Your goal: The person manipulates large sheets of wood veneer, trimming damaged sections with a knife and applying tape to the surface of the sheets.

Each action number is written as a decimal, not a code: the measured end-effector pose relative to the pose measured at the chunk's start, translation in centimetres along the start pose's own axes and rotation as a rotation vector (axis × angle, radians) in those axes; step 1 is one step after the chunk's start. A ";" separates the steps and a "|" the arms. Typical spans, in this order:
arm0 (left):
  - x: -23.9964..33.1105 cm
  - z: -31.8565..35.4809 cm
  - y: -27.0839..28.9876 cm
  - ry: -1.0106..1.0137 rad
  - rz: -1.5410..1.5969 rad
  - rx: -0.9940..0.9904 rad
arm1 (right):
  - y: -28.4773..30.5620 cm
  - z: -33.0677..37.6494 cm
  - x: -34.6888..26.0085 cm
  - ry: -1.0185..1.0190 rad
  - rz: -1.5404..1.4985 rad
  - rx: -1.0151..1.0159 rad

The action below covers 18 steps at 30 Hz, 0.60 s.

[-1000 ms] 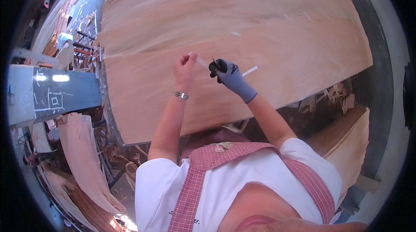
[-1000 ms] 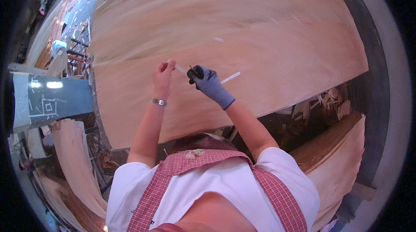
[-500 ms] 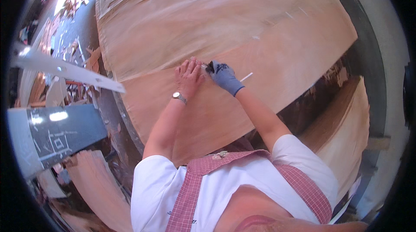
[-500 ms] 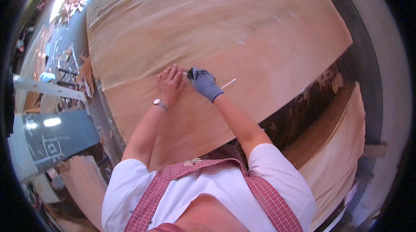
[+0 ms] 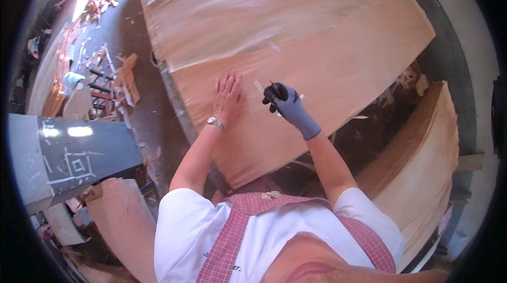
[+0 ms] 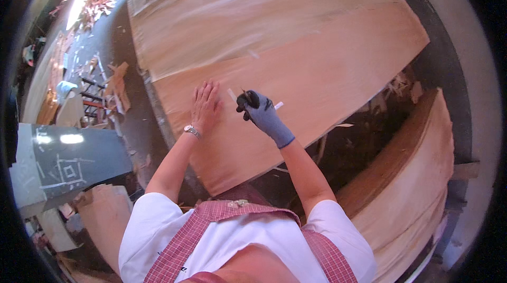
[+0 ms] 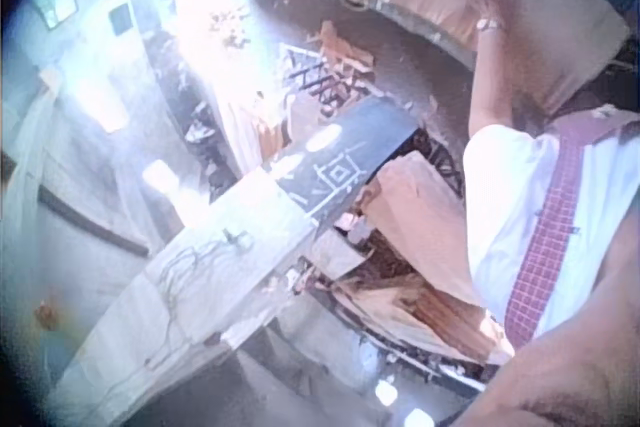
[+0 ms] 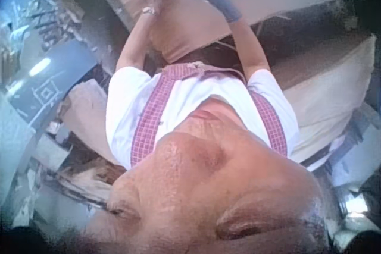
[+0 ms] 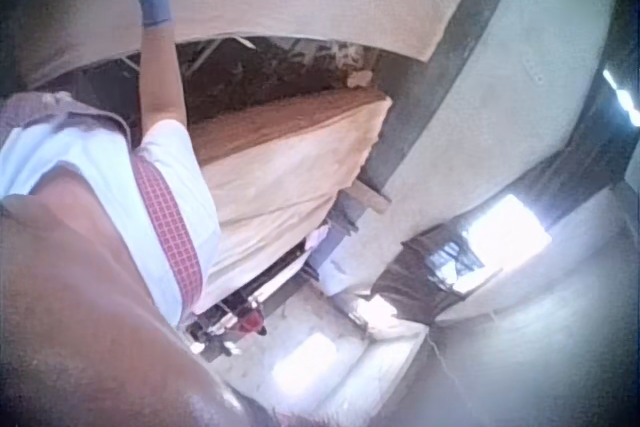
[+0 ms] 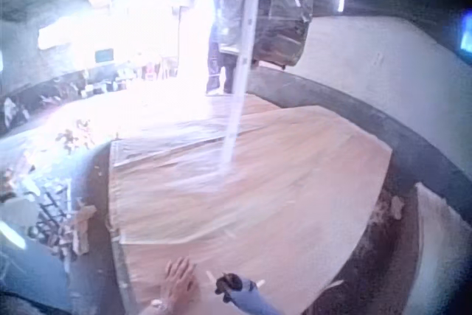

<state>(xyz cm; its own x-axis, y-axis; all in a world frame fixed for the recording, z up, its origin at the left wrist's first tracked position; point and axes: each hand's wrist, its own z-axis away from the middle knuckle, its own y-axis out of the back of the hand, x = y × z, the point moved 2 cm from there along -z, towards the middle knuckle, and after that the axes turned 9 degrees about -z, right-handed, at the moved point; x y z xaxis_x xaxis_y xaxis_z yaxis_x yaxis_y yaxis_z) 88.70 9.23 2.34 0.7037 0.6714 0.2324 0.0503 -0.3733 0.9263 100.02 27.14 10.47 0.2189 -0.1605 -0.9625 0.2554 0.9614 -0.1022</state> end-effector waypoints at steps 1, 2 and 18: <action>-1.3 1.8 0.9 0.024 0.009 -0.014 | -2.0 0.7 0.7 0.023 -0.031 -0.021; -3.1 2.9 1.9 0.038 -0.039 -0.017 | -4.0 1.3 1.3 0.047 -0.063 -0.037; -21.4 1.3 5.9 0.013 0.187 0.183 | -23.7 -16.4 6.4 -0.118 -0.097 0.233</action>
<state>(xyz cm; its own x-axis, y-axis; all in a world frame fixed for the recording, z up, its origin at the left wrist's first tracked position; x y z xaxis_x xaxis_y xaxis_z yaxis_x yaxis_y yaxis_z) 74.92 -8.16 2.43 0.7036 0.5875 0.3997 0.0485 -0.6009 0.7979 79.89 7.03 2.64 0.2876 -0.2877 -0.9135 0.4874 0.8650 -0.1190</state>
